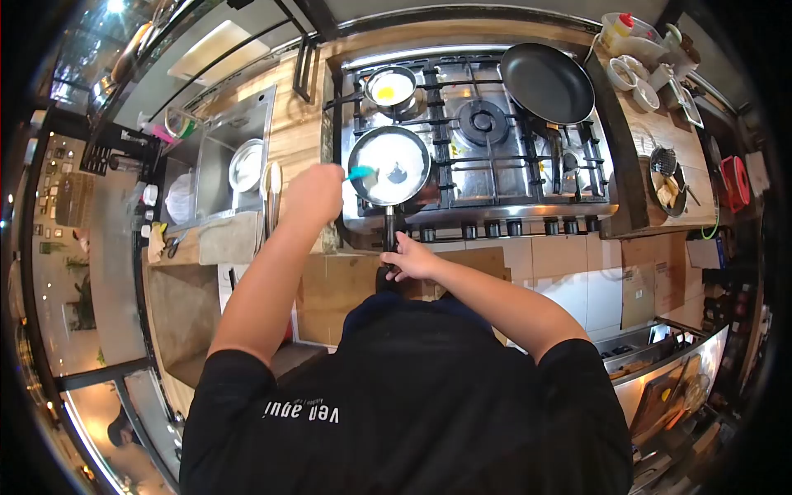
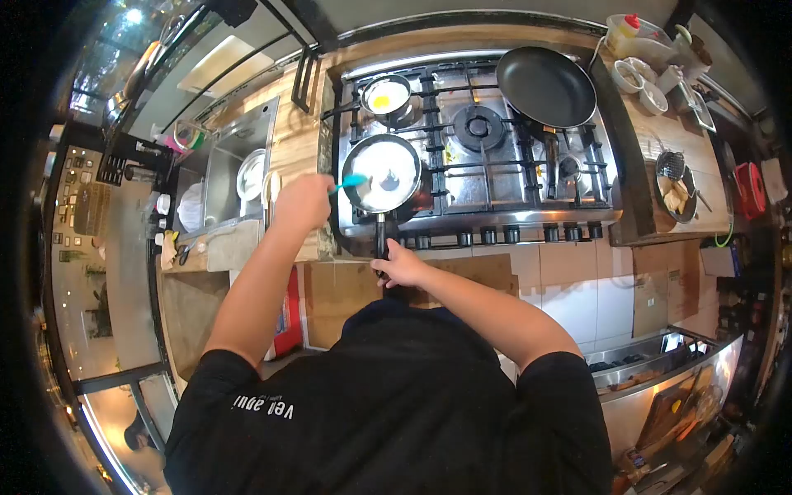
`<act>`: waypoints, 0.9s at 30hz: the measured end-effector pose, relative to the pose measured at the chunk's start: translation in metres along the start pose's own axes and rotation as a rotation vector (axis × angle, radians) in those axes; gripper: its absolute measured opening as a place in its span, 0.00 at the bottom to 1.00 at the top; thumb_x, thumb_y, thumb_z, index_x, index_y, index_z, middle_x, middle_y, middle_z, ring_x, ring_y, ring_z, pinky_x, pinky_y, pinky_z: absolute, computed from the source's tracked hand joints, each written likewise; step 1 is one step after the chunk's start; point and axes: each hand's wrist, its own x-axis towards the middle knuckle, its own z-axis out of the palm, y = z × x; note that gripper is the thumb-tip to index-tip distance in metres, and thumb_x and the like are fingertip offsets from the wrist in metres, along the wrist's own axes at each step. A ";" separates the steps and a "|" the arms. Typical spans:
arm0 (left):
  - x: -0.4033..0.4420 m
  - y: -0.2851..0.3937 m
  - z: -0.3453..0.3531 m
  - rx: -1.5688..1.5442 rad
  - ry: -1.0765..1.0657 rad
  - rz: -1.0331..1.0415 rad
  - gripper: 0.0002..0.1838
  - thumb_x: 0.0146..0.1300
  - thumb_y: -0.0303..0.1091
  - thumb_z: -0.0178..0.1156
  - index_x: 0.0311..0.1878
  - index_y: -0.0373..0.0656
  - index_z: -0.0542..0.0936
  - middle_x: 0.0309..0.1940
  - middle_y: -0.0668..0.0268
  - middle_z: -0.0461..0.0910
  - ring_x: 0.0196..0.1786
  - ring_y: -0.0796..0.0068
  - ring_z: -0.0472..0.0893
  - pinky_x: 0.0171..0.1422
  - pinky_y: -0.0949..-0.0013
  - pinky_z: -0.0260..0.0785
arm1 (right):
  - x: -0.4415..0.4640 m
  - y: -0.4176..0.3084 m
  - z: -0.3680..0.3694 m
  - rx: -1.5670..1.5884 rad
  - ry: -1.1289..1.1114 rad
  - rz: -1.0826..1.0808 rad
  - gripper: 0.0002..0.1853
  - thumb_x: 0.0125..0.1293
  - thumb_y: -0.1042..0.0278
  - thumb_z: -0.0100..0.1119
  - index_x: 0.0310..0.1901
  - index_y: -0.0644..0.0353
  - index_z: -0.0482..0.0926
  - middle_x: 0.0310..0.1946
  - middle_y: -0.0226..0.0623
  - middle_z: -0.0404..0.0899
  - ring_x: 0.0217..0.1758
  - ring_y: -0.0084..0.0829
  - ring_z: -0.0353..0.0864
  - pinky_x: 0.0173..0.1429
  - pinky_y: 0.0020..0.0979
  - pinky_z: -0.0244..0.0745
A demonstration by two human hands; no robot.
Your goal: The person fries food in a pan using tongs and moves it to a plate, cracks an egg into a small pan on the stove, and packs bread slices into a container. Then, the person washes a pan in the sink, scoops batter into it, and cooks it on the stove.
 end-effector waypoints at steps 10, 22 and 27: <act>0.004 0.000 0.006 0.008 0.062 0.118 0.17 0.65 0.25 0.58 0.52 0.51 0.89 0.51 0.54 0.88 0.55 0.50 0.86 0.59 0.50 0.79 | -0.011 0.005 -0.006 -0.051 -0.059 -0.036 0.30 0.77 0.61 0.64 0.70 0.63 0.62 0.49 0.43 0.85 0.36 0.32 0.91 0.37 0.32 0.86; 0.041 -0.004 0.016 -0.052 0.086 0.326 0.18 0.63 0.24 0.59 0.54 0.49 0.89 0.51 0.55 0.88 0.55 0.51 0.87 0.59 0.51 0.79 | -0.012 0.005 -0.003 -0.192 0.044 -0.101 0.38 0.74 0.63 0.69 0.73 0.77 0.59 0.38 0.41 0.86 0.35 0.28 0.88 0.40 0.31 0.81; 0.029 -0.030 -0.003 0.007 0.001 0.454 0.20 0.61 0.22 0.61 0.54 0.51 0.89 0.50 0.55 0.88 0.55 0.51 0.87 0.57 0.51 0.80 | -0.017 0.007 0.004 -0.229 0.156 -0.112 0.38 0.73 0.63 0.70 0.72 0.78 0.62 0.35 0.39 0.85 0.36 0.27 0.87 0.42 0.30 0.80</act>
